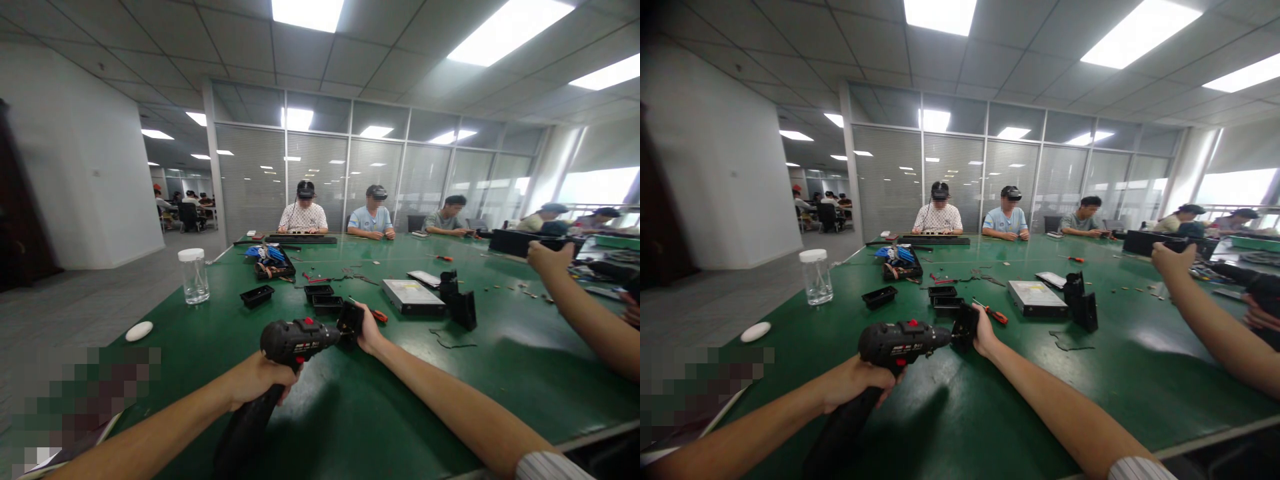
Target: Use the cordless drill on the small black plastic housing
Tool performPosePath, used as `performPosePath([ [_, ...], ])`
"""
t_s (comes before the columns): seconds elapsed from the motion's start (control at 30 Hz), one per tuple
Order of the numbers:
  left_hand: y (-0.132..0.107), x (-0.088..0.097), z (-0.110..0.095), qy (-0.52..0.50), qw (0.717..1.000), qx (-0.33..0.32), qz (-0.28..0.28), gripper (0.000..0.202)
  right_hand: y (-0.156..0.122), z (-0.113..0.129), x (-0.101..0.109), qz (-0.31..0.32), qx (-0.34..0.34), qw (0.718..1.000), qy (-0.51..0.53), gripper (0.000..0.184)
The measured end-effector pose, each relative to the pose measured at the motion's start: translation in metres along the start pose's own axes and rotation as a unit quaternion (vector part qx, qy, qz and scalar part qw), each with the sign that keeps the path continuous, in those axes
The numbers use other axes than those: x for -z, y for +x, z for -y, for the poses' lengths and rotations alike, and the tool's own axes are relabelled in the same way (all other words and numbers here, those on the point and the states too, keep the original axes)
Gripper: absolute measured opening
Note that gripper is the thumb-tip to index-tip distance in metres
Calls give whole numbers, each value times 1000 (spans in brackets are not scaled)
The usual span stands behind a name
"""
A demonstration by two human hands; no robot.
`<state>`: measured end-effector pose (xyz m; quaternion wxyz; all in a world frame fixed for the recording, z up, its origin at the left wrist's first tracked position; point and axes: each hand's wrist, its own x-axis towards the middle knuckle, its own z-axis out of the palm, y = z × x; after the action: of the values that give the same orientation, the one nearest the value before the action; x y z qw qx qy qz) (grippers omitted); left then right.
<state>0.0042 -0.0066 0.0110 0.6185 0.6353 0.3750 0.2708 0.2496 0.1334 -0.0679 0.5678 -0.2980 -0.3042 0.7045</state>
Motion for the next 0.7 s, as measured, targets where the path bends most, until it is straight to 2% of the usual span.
performPosePath([
  [0.7, 0, 0, 0, 4, 1000, 7, -10, 16, 0, 0, 0, -6, -2, 1000, -12, 33],
])
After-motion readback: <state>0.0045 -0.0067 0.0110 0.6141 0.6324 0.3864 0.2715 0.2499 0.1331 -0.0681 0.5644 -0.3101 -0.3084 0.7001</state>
